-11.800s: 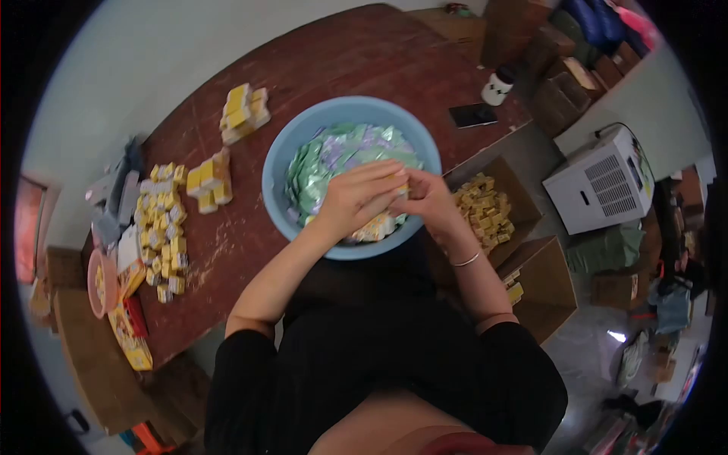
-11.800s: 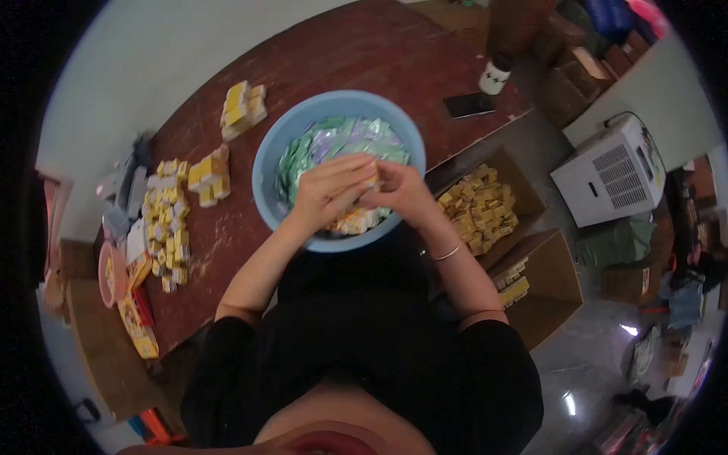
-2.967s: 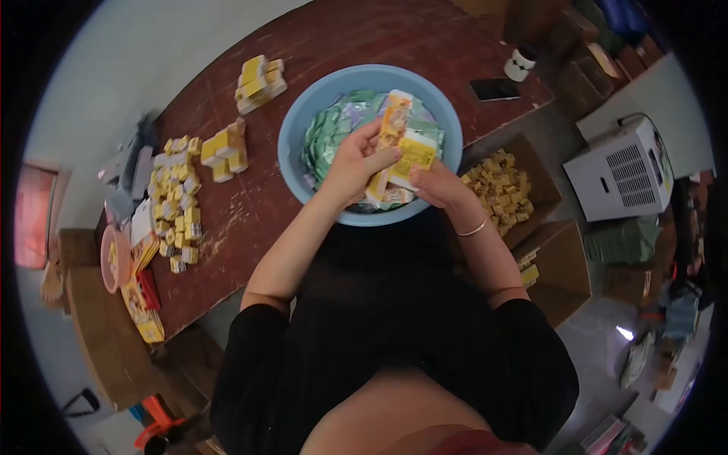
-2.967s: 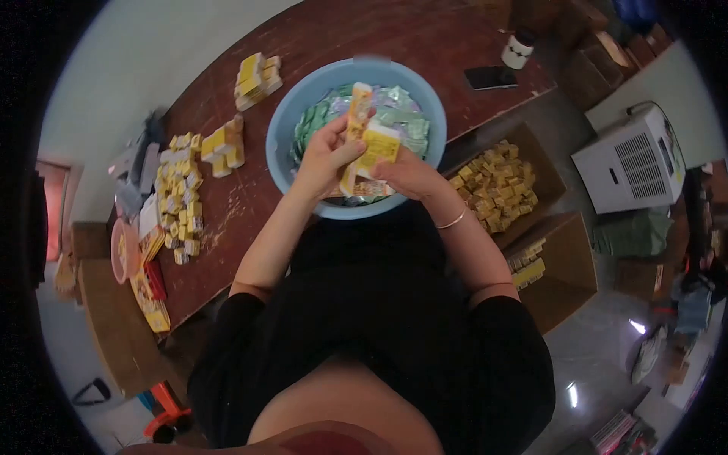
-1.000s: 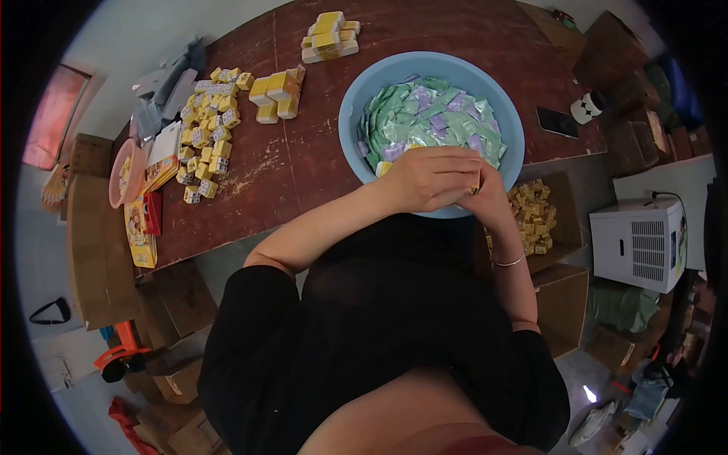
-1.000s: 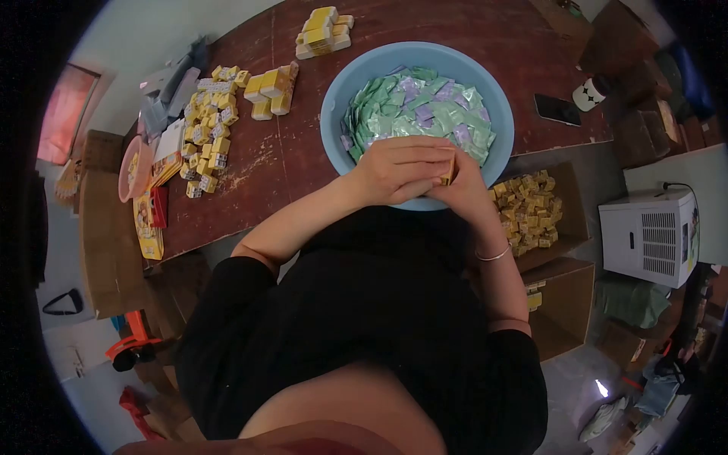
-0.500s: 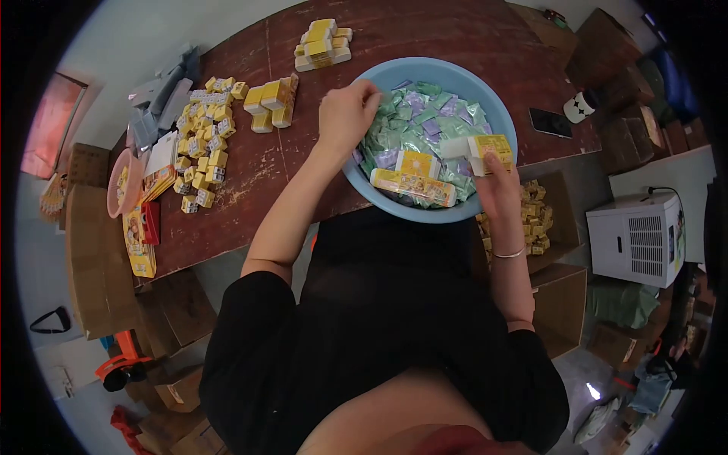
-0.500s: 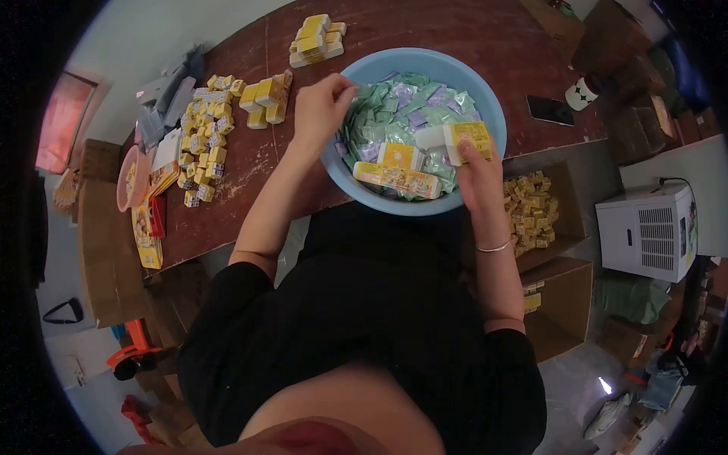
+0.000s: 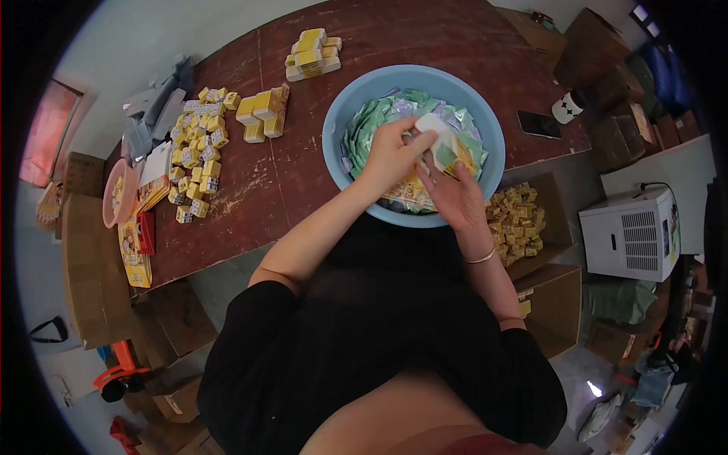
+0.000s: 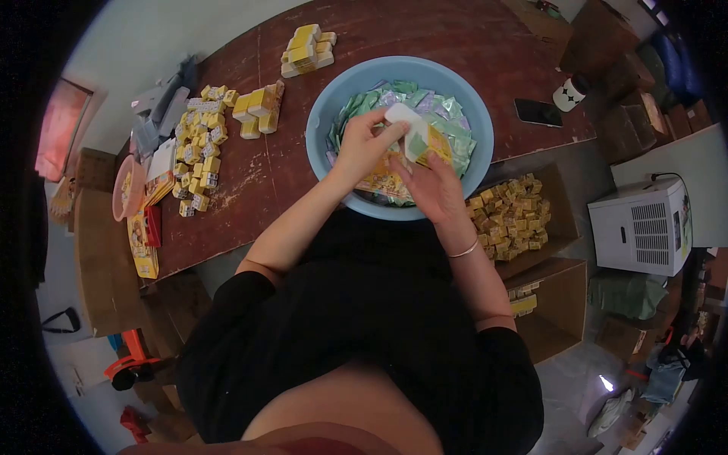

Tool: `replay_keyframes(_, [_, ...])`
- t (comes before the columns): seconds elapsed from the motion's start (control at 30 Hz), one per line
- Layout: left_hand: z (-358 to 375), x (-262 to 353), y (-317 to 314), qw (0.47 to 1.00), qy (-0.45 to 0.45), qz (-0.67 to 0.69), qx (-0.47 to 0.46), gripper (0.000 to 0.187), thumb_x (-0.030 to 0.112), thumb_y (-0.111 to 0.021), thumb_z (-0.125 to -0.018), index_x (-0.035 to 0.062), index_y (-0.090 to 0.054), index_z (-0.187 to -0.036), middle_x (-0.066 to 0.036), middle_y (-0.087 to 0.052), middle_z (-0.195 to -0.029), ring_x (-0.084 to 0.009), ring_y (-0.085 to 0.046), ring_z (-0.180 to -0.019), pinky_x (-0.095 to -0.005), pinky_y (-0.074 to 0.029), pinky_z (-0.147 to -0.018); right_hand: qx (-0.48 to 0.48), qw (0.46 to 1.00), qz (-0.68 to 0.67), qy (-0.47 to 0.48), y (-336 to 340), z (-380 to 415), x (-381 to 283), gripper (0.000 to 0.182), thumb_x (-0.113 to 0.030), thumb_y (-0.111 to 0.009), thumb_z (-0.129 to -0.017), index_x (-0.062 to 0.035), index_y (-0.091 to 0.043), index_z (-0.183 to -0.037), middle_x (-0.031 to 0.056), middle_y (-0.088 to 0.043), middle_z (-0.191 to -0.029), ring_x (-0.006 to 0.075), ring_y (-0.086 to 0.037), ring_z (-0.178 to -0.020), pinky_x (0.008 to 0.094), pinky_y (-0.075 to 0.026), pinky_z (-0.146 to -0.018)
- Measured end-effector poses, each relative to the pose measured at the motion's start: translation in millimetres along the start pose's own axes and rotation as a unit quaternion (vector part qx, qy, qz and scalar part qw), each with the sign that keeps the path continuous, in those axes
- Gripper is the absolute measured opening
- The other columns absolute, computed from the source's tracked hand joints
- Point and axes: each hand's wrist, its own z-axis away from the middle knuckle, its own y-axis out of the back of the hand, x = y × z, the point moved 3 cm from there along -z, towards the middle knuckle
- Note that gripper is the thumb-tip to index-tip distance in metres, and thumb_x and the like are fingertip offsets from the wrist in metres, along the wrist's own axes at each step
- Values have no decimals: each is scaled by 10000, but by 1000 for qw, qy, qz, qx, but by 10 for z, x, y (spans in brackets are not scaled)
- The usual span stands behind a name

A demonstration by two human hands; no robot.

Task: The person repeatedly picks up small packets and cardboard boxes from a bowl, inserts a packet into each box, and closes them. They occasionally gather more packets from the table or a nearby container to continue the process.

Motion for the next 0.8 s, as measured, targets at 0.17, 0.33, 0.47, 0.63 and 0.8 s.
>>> replay_keyframes(0.17, [62,290,3,912,-243,-295,-150,111,82,-677,-832,13,-687,-918,-66,-620,-748,-142,-628,-685,-260,-481,-588,-17,983,162,-87,-57,-20,-383,561,-167,-599,-909,-49,-354,-1400,115,-504,-1321,250,-531,-1201,426,-511,-957])
replay_keyframes(0.33, [87,494,-58,910,-216,-284,-209,156,86,-685,-820,36,-698,-967,-80,-621,-782,-190,-620,-684,-284,-475,-601,0,937,305,-168,-12,-118,-461,457,-87,-598,-883,-22,-473,-1317,102,-588,-1197,202,-610,-1075,342,-594,-787])
replay_keyframes(0.47, [74,323,-70,950,-148,-195,-194,259,127,-709,-801,63,-689,-1052,-107,-634,-948,-226,-630,-824,-297,-513,-723,-12,926,362,-105,-170,-59,-458,385,-45,-598,-869,-7,-539,-1247,108,-602,-1168,197,-615,-1064,344,-568,-855])
replay_keyframes(0.63, [162,99,-128,963,-56,-85,-251,354,138,-721,-802,83,-650,-1144,-99,-640,-1124,-196,-599,-1030,-371,-466,-862,-16,929,357,-98,-88,-11,-455,402,-3,-590,-860,-7,-527,-1257,108,-589,-1194,182,-614,-1042,314,-538,-876])
replay_keyframes(0.8, [274,260,-127,893,-324,-175,-260,354,147,-745,-771,96,-677,-1115,-117,-632,-1174,-235,-601,-1086,-375,-466,-920,-39,971,160,-175,-10,62,-446,516,76,-579,-830,17,-452,-1326,109,-582,-1203,227,-595,-1106,324,-532,-904])
